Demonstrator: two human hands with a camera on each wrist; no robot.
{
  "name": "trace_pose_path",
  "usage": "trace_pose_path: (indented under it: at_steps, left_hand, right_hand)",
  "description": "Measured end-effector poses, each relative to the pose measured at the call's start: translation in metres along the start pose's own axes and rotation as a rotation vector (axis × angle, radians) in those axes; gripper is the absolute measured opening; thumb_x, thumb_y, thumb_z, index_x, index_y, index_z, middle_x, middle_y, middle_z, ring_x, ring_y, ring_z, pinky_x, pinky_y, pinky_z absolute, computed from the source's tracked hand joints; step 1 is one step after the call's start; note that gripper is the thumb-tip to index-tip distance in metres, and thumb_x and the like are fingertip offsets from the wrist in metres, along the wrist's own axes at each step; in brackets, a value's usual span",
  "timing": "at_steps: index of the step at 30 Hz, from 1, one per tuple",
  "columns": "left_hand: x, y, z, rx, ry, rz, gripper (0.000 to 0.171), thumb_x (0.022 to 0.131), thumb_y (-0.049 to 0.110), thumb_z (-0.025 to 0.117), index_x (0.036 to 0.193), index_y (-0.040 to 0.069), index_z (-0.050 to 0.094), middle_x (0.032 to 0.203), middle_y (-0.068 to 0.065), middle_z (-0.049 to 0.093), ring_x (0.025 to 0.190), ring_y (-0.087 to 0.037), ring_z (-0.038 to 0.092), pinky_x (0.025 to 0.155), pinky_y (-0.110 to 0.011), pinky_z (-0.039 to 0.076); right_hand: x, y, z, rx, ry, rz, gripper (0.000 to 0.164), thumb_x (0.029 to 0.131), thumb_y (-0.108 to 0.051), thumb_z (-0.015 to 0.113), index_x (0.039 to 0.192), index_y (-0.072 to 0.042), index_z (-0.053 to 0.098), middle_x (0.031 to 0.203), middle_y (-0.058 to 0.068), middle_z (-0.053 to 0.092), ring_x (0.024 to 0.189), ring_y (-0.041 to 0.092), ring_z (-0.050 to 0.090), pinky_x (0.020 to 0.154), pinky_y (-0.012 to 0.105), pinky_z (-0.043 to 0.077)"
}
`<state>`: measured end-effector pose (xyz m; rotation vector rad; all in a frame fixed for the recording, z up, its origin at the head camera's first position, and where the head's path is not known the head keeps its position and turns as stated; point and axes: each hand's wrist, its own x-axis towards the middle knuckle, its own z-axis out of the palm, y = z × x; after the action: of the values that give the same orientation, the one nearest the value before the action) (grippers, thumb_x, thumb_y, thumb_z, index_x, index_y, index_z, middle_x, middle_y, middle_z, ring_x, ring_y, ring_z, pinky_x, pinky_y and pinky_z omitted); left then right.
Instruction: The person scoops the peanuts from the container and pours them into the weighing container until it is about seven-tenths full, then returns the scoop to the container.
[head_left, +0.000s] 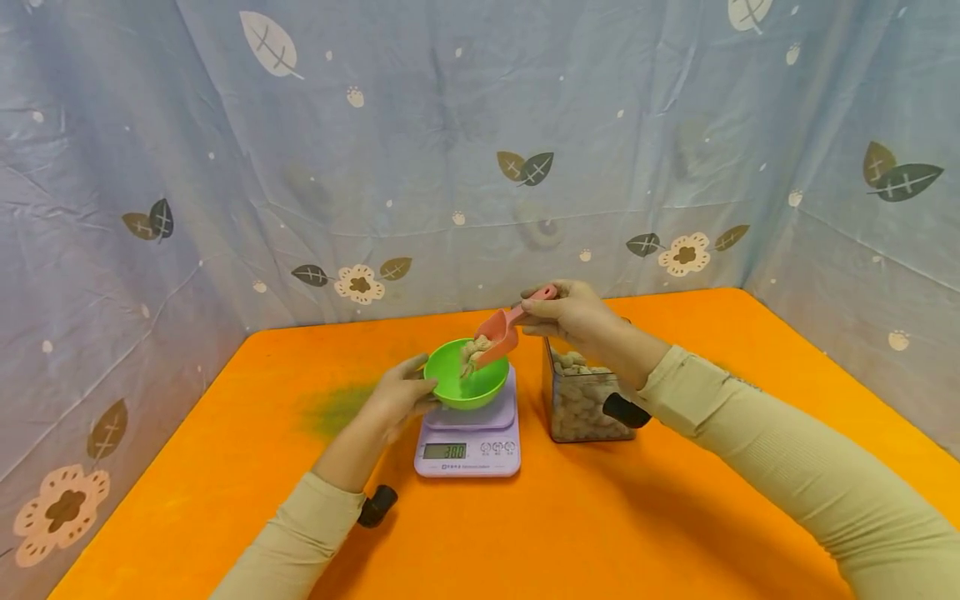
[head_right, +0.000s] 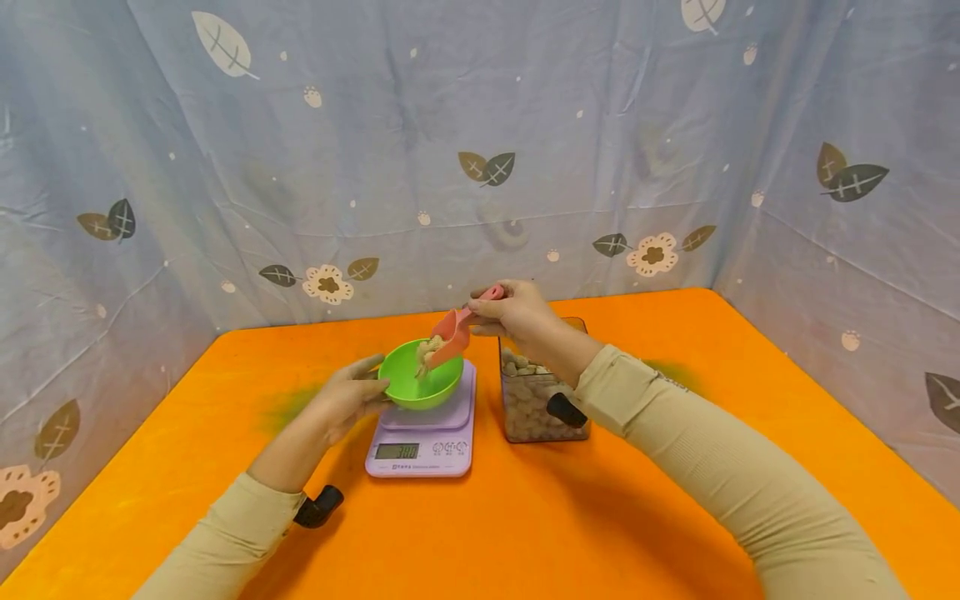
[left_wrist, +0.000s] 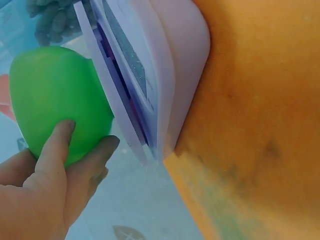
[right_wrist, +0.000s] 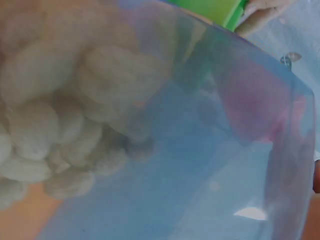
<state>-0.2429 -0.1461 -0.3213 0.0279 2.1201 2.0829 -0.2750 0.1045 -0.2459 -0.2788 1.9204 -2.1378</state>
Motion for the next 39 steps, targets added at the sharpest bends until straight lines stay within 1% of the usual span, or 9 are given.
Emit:
trace_pose_path:
  at_steps: [3, 7, 9, 11, 13, 15, 21, 28, 39]
  left_hand:
    - [0.0, 0.0, 0.0, -0.006, -0.001, -0.006, 0.06, 0.1, -0.008, 0.039, 0.151, -0.01, 0.008, 0.149, -0.039, 0.02, 0.127, -0.05, 0.041, 0.104, -0.05, 0.041]
    - [0.001, -0.001, -0.001, -0.009, -0.002, -0.01, 0.06, 0.1, -0.008, 0.038, 0.151, -0.009, 0.008, 0.15, -0.038, 0.019, 0.128, -0.05, 0.04, 0.105, -0.049, 0.041]
    - [0.0, -0.001, -0.003, -0.012, 0.0, -0.012, 0.059, 0.1, -0.009, 0.038, 0.151, -0.01, 0.008, 0.15, -0.038, 0.019, 0.127, -0.051, 0.041, 0.105, -0.049, 0.04]
    - [-0.001, -0.001, -0.005, -0.002, -0.005, -0.009, 0.059, 0.099, -0.009, 0.037, 0.151, -0.011, 0.009, 0.149, -0.038, 0.02, 0.127, -0.052, 0.041, 0.106, -0.05, 0.04]
    - [-0.002, 0.0, -0.008, 0.014, -0.019, 0.001, 0.059, 0.099, -0.008, 0.037, 0.15, -0.012, 0.009, 0.149, -0.039, 0.02, 0.127, -0.052, 0.04, 0.107, -0.052, 0.038]
    - [-0.004, 0.001, -0.012, 0.03, -0.027, 0.016, 0.059, 0.099, -0.007, 0.039, 0.15, -0.013, 0.009, 0.149, -0.039, 0.02, 0.129, -0.051, 0.038, 0.108, -0.053, 0.037]
    - [-0.015, 0.011, -0.021, 0.076, 0.007, 0.05, 0.061, 0.098, -0.005, 0.042, 0.15, -0.013, 0.011, 0.152, -0.035, 0.018, 0.137, -0.047, 0.029, 0.112, -0.053, 0.032]
    - [-0.028, 0.033, -0.011, 0.061, 0.076, 0.124, 0.058, 0.1, -0.003, 0.043, 0.151, -0.009, 0.015, 0.154, -0.029, 0.023, 0.138, -0.042, 0.031, 0.112, -0.048, 0.034]
    - [-0.028, 0.039, 0.019, 0.033, -0.019, 0.123, 0.06, 0.099, -0.002, 0.046, 0.151, -0.009, 0.018, 0.152, -0.028, 0.027, 0.133, -0.043, 0.038, 0.11, -0.046, 0.038]
  right_hand:
    - [-0.001, -0.004, -0.003, 0.023, 0.025, -0.032, 0.044, 0.101, 0.001, 0.046, 0.14, 0.016, 0.034, 0.111, 0.019, 0.058, 0.079, 0.011, 0.07, 0.081, 0.024, 0.057]
    - [-0.007, -0.008, -0.014, 0.118, 0.041, -0.058, 0.044, 0.101, 0.003, 0.045, 0.141, 0.017, 0.031, 0.094, 0.009, 0.065, 0.077, 0.013, 0.071, 0.079, 0.024, 0.058]
    - [-0.012, -0.011, -0.022, 0.182, 0.035, -0.072, 0.036, 0.1, 0.003, 0.045, 0.134, 0.015, 0.039, 0.087, 0.008, 0.069, 0.077, 0.014, 0.071, 0.076, 0.023, 0.058]
    - [-0.018, -0.014, -0.031, 0.251, 0.033, -0.08, 0.021, 0.1, 0.003, 0.046, 0.119, 0.011, 0.051, 0.082, 0.009, 0.071, 0.076, 0.015, 0.071, 0.073, 0.023, 0.059]
    - [-0.025, -0.017, -0.042, 0.327, 0.022, -0.08, 0.012, 0.099, 0.003, 0.048, 0.101, 0.006, 0.059, 0.082, 0.012, 0.072, 0.077, 0.017, 0.072, 0.073, 0.023, 0.059]
    - [-0.032, -0.019, -0.053, 0.403, 0.006, -0.069, 0.015, 0.098, 0.002, 0.05, 0.093, 0.002, 0.063, 0.085, 0.015, 0.072, 0.079, 0.02, 0.072, 0.074, 0.025, 0.059]
    - [-0.048, -0.021, -0.086, 0.535, -0.022, -0.073, 0.018, 0.097, 0.003, 0.051, 0.093, 0.005, 0.068, 0.09, 0.02, 0.071, 0.084, 0.026, 0.072, 0.077, 0.03, 0.059]
    - [-0.059, -0.02, -0.121, 0.496, 0.009, -0.084, 0.018, 0.098, 0.003, 0.05, 0.095, 0.003, 0.068, 0.092, 0.019, 0.07, 0.084, 0.026, 0.072, 0.077, 0.031, 0.059]
    - [-0.066, -0.013, -0.144, 0.406, 0.031, -0.066, 0.026, 0.099, 0.003, 0.048, 0.087, 0.003, 0.071, 0.087, 0.017, 0.072, 0.081, 0.023, 0.072, 0.074, 0.029, 0.06]
